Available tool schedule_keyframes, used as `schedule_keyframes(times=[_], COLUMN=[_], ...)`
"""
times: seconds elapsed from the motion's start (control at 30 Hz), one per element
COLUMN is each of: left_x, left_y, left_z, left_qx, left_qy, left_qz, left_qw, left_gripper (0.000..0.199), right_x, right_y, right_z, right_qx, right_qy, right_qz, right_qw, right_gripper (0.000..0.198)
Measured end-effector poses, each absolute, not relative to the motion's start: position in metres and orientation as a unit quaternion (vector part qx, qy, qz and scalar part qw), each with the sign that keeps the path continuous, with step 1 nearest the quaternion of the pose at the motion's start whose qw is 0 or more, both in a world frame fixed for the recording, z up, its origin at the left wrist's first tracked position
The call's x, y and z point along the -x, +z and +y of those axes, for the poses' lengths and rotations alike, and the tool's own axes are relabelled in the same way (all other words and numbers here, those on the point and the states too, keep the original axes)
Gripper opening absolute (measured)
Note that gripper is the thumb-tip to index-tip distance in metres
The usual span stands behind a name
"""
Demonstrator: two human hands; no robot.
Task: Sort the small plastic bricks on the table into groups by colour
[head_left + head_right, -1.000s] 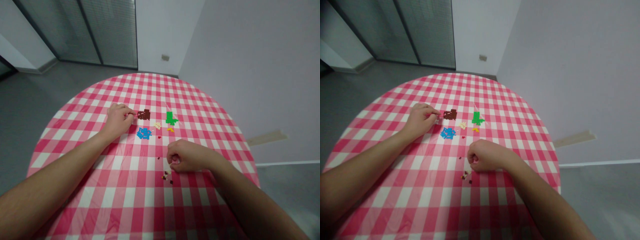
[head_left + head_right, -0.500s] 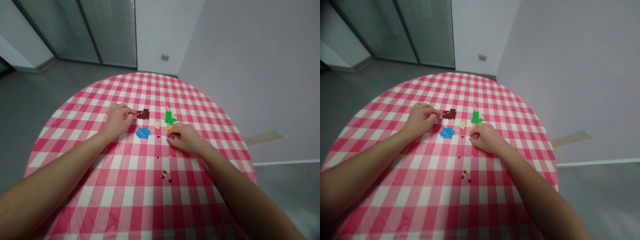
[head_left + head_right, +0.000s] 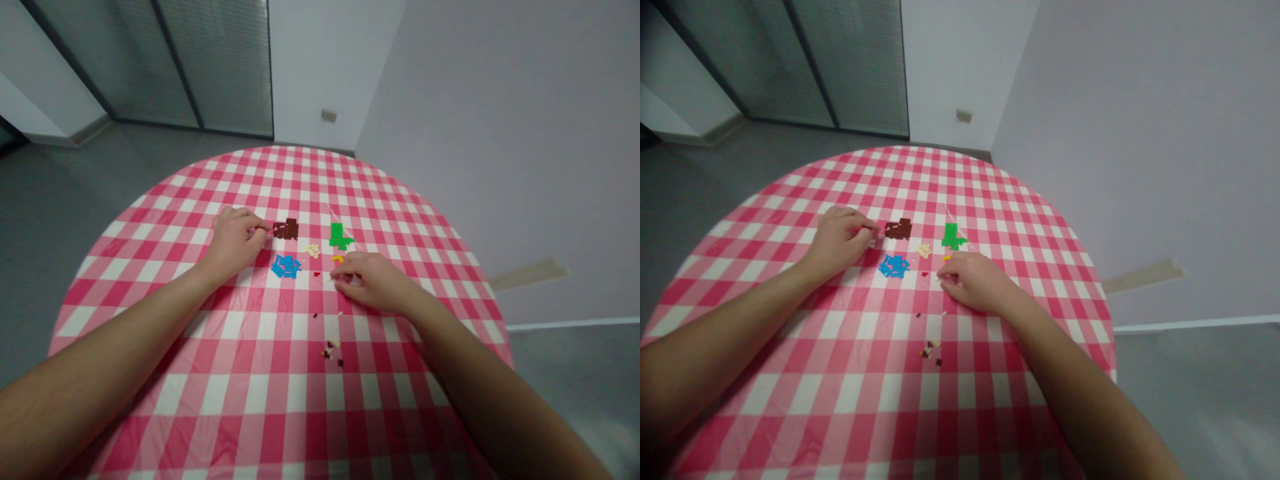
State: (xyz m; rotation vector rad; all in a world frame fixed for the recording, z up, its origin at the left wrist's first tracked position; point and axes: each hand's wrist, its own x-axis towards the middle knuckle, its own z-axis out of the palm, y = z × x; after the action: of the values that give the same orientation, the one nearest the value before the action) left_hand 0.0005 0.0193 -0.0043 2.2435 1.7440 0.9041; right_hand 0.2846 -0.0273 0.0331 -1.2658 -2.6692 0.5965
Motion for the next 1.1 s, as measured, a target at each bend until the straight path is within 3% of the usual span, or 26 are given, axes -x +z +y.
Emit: schedule_keyframes(times=[0.3,0.7,1.1], left_x=[-0.006,-0.03,-0.046], left_y=[0.002,0.017,0.016], left_z=[0.011,-0.033,-0.057], left_qx=[-0.757,-0.866,-0.917], left_qy=[0.295,0.274,0.165], left_qz=[0.579,0.392,0.272], left_qw=[0.076,0.146,0.241], left_gripper=[0.029,0.028,0.016], right_x=[-0.281,-0.279,-0.277], right_y=[0.036,0.033,0.027], right_z=[-0.032,-0.031,-0.03], right_qx=[0.424,0.443,0.447], right_qy=[0.139,0.088,0.057], right_qz=[-0.895,-0.891,-0.892], right_qw=[-0.03,-0.039,-0.045], right_gripper=[0.029,0.029,0.033])
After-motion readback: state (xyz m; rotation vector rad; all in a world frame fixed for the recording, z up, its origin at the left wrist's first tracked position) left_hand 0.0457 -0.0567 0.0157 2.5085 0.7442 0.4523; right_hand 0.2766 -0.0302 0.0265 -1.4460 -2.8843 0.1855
